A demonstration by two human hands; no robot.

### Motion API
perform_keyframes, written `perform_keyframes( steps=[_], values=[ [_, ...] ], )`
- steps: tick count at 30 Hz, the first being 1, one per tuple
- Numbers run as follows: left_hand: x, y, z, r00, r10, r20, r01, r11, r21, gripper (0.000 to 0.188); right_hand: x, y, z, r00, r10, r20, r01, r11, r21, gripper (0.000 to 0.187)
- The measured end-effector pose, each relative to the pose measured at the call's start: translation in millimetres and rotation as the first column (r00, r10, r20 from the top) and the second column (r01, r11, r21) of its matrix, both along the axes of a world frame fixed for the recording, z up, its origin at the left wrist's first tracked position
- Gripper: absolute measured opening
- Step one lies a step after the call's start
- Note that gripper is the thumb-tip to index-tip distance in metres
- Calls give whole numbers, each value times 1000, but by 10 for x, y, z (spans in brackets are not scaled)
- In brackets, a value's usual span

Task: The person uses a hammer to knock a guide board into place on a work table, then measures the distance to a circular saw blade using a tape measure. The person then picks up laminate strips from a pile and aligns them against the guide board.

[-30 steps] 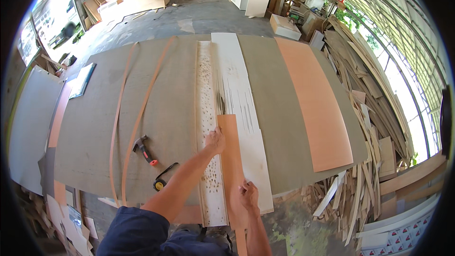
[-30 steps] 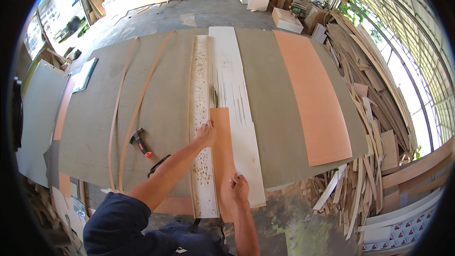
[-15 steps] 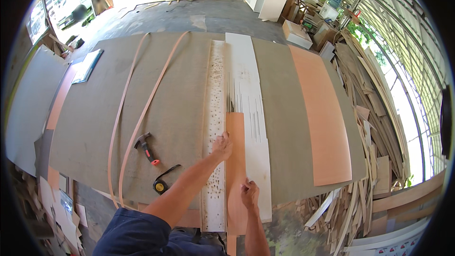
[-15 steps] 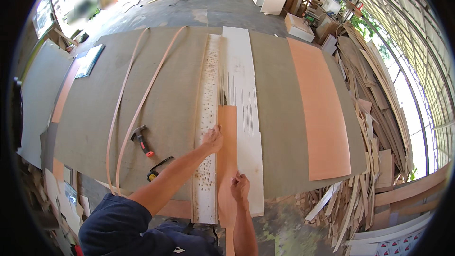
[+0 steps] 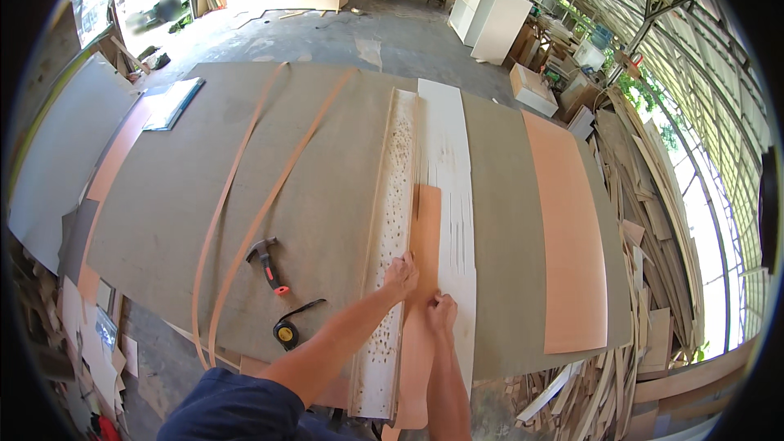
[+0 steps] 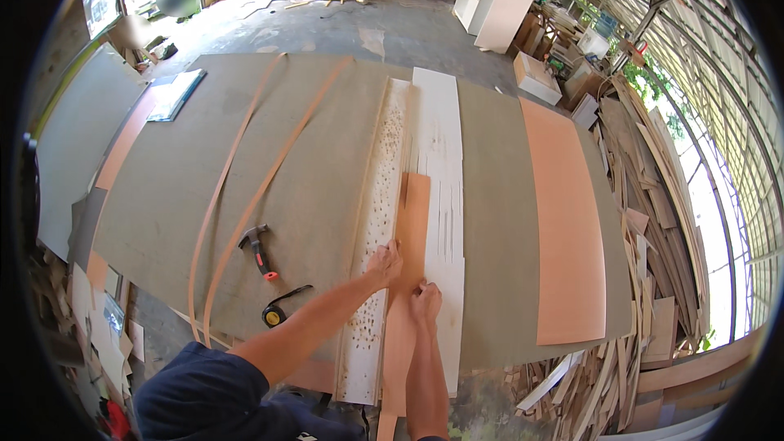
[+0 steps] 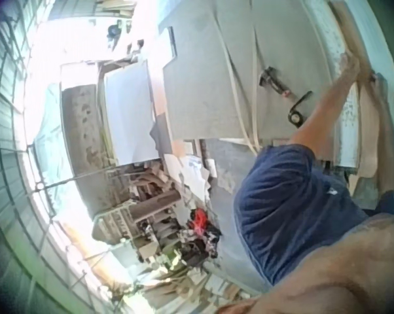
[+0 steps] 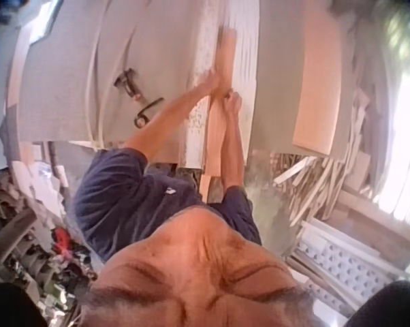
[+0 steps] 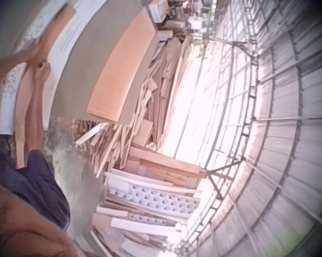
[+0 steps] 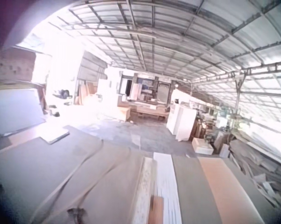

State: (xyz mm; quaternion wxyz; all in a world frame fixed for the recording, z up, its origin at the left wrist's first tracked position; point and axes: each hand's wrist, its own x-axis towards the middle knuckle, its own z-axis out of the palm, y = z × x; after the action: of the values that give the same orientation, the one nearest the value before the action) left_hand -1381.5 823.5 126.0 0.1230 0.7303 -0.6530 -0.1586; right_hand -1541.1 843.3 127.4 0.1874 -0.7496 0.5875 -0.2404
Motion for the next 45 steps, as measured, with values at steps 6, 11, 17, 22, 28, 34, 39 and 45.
perform_keyframes(
  steps=[6,11,17,22,28,34,39,45],
  values=[
    [100,-94,-419,961,188,-202,-191,982,4,32,208,-159,34,999,-32,-33,35,994,106,20],
    [-67,45,319,890,243,-385,-217,970,109,34,-220,473,87,996,-7,-92,14,998,68,39],
    [37,74,227,999,15,-37,-15,1000,26,34,-486,1666,356,943,-275,187,250,957,144,25],
    [-142,69,294,913,264,-310,-285,958,-24,31,-506,1400,118,968,-227,112,224,974,31,20],
    [-136,18,112,974,-53,218,68,996,-65,23,-194,605,48,982,-186,-33,186,982,-23,14],
    [-107,-48,225,1000,-21,6,21,1000,16,31,128,-255,-8,973,-208,-95,194,971,-137,20],
    [-20,-32,211,960,-215,178,193,972,132,36,97,-84,55,993,-87,-85,87,996,-4,29],
    [-64,-25,-186,889,346,-299,-404,901,-157,24,-460,1343,-26,969,-240,59,230,962,150,29]
  ],
)
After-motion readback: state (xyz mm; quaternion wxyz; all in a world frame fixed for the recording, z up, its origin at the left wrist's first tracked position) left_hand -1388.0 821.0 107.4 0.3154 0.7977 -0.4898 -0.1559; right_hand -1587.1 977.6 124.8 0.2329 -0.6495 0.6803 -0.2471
